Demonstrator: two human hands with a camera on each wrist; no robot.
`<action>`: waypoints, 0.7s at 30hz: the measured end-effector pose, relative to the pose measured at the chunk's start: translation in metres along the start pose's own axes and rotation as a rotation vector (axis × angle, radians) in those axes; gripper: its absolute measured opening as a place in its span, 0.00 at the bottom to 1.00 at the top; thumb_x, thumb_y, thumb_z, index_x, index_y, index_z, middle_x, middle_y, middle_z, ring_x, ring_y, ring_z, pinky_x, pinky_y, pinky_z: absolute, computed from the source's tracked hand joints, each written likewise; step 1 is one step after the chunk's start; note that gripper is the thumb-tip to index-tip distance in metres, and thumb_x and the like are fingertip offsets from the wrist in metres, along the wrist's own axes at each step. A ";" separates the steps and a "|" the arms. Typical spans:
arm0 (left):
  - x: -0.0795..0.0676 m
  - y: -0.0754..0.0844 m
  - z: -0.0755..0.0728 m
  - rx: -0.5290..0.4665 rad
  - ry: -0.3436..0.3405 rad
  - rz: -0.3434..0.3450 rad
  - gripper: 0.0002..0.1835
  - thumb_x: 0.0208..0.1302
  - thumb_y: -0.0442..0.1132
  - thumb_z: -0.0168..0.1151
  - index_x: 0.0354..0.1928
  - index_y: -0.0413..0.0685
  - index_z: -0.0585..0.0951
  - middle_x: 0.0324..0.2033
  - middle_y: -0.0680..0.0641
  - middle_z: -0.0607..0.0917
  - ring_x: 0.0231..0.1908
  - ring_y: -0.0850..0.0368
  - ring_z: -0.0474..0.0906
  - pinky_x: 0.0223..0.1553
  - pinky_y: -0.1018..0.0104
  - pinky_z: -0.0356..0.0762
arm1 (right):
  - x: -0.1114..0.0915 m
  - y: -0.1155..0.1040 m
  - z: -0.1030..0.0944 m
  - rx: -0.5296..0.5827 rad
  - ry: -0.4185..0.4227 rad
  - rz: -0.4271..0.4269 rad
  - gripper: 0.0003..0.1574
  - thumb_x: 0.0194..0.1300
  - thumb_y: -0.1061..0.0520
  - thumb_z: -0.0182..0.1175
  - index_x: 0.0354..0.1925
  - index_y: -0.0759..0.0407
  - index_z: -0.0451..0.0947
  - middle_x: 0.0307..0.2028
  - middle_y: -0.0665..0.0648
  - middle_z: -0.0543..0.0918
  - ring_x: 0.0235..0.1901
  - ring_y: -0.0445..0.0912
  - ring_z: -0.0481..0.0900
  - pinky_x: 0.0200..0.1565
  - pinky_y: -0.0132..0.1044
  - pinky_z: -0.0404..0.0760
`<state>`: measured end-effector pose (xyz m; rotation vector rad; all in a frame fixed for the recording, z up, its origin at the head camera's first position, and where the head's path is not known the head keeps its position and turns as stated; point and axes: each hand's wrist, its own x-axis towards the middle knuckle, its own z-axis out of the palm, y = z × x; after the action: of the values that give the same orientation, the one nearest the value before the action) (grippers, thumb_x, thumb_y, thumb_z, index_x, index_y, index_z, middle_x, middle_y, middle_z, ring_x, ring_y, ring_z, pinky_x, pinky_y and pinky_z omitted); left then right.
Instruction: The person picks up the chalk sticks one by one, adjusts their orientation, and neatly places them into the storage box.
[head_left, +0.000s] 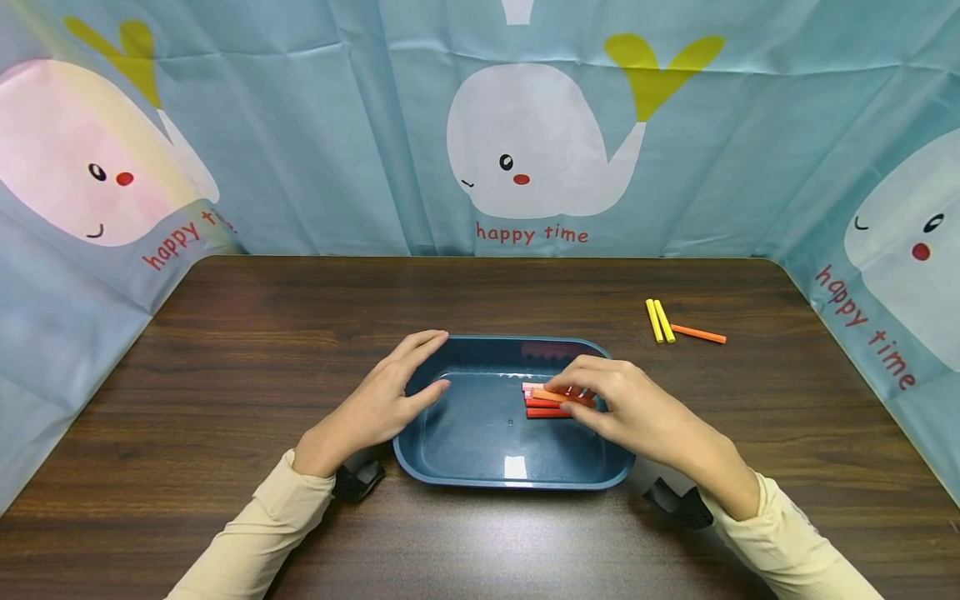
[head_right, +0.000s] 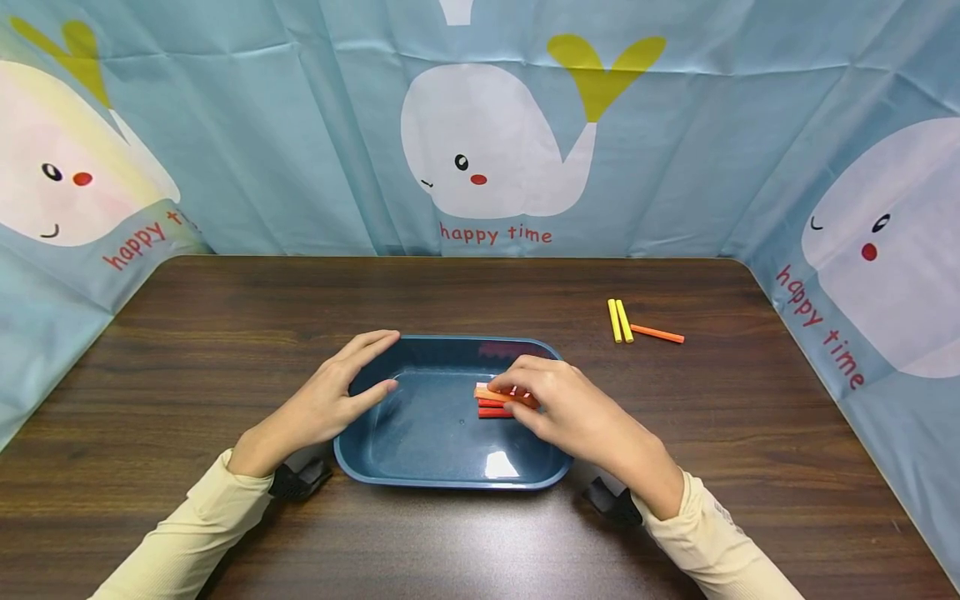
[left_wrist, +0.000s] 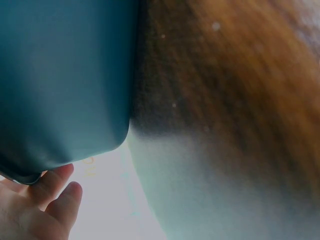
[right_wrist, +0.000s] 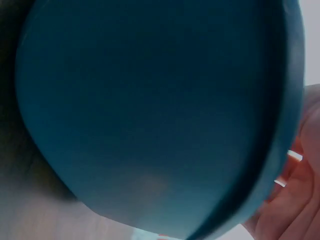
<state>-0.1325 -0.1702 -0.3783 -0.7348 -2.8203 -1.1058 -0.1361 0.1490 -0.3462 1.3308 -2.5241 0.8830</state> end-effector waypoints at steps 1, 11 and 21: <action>0.000 0.000 0.000 0.000 0.000 0.000 0.35 0.70 0.41 0.62 0.75 0.43 0.62 0.71 0.43 0.65 0.71 0.45 0.64 0.67 0.42 0.66 | 0.000 0.000 0.001 -0.002 -0.009 0.006 0.17 0.57 0.69 0.69 0.45 0.57 0.86 0.38 0.47 0.86 0.33 0.35 0.79 0.35 0.28 0.80; 0.000 0.001 0.000 0.002 0.000 0.002 0.35 0.70 0.41 0.62 0.75 0.42 0.62 0.71 0.42 0.65 0.71 0.45 0.64 0.67 0.42 0.67 | 0.003 0.000 0.005 -0.022 -0.145 0.092 0.14 0.59 0.65 0.69 0.45 0.55 0.86 0.35 0.47 0.84 0.34 0.37 0.79 0.37 0.30 0.79; 0.000 0.001 0.000 0.003 0.006 0.004 0.35 0.70 0.41 0.62 0.74 0.42 0.62 0.71 0.43 0.66 0.70 0.45 0.65 0.67 0.43 0.67 | 0.005 0.003 0.015 -0.044 -0.188 0.091 0.13 0.57 0.65 0.70 0.42 0.55 0.86 0.33 0.46 0.82 0.32 0.37 0.75 0.35 0.30 0.77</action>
<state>-0.1320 -0.1696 -0.3778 -0.7348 -2.8138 -1.1004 -0.1392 0.1383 -0.3572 1.3541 -2.7479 0.7452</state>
